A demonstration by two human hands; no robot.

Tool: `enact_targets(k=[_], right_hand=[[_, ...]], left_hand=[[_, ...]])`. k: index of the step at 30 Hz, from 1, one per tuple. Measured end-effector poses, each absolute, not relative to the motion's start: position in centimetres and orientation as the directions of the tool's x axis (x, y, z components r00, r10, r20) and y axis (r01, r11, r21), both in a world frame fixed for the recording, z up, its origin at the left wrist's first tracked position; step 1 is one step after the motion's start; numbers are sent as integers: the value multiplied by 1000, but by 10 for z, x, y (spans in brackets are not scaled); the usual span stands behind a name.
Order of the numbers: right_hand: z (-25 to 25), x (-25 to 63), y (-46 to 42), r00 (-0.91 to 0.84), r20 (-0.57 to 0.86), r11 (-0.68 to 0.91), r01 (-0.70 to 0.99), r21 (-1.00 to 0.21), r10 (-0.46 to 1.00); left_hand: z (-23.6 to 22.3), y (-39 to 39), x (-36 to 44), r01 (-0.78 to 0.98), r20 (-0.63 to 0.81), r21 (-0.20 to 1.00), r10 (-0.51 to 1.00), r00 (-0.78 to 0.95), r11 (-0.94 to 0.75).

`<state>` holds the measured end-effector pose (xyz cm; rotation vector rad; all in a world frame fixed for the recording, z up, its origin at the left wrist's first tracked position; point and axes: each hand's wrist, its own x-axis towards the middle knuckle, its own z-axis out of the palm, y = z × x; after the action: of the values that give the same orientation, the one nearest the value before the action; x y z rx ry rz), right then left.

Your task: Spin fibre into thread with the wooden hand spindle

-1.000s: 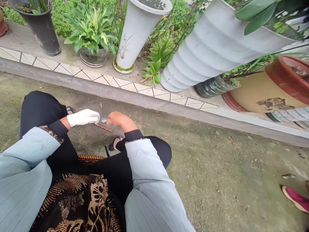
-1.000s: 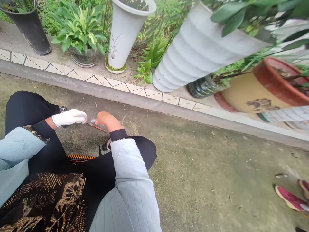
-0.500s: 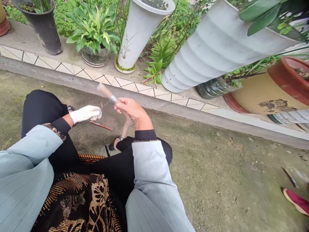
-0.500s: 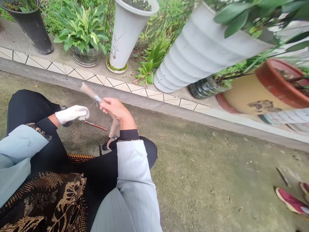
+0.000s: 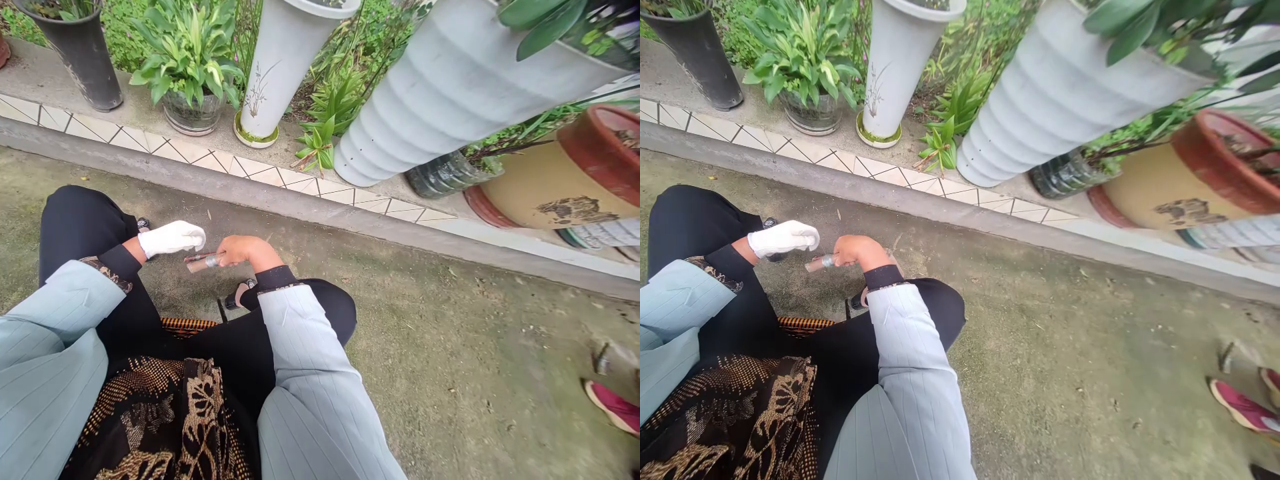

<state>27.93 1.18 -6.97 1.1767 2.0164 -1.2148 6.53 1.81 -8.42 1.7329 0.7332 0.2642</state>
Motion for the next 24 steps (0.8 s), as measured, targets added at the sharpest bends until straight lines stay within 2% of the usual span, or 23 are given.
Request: enact_targets(k=[4, 7, 9, 11, 13, 15, 17, 19, 22, 24], right_hand=[[-58, 287, 10, -690, -678, 110, 717, -688, 254], [-42, 294, 8, -802, -540, 46, 568, -822, 254], [-32, 299, 7, -818, -447, 22, 487, -873, 361], [-28, 304, 8, -745, -362, -10, 431, -902, 560], [-29, 307, 11, -557, -281, -70, 369, -927, 781], [-35, 308, 16, -324, -235, -132, 310, -941, 916], [-43, 308, 22, -170, -237, -171, 334, -927, 956], [-51, 307, 25, -110, -242, -159, 489, -857, 964], [-61, 303, 25, -89, -213, -61, 792, -608, 973], [-67, 298, 22, -103, -216, 3, 909, -418, 971]], left_hand=[[-94, 24, 62, 374, -193, 917, 667, 720, -139], [-106, 28, 62, 366, -204, 925, 683, 701, -100], [-112, 28, 64, 336, -234, 942, 676, 698, -22], [-115, 28, 65, 301, -252, 953, 658, 709, 40], [-114, 27, 67, 279, -247, 959, 636, 731, 51], [-110, 25, 68, 264, -234, 964, 608, 759, 43], [-105, 24, 69, 245, -236, 968, 558, 796, 60], [-101, 22, 70, 228, -245, 969, 487, 838, 96], [-96, 19, 71, 225, -253, 967, 416, 873, 116], [-93, 19, 72, 237, -239, 970, 432, 870, 59]])
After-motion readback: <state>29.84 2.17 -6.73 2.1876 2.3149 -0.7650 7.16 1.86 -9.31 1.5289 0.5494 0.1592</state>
